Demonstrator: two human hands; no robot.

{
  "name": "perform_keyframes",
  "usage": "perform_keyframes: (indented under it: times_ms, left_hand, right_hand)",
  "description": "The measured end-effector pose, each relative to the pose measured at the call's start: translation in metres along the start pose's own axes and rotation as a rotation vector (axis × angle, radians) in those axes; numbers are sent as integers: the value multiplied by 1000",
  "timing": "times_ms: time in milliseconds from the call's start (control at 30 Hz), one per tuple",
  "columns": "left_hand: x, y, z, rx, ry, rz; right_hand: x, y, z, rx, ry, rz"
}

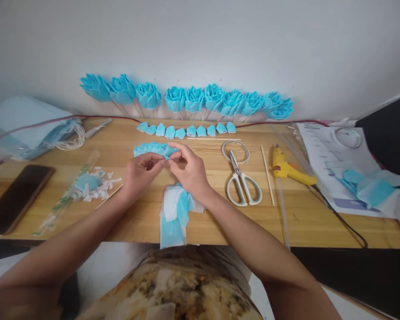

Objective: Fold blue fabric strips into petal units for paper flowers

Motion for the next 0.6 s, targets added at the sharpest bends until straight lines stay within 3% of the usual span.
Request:
perform_keyframes:
  times_ms: [600]
  left_hand:
    - [-1, -4, 0, 61, -5, 39]
  right_hand:
    - [-1, 1, 1, -1, -12, -13]
Point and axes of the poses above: each hand's wrist, its own x-axis away from the middle knuckle, its own z-axis out of the back of the hand, y = z × x, the point moved 1 cm from there along -x, towards the middle knuckle, and after that the axes turned 6 degrees about x, right-handed, at the moved point
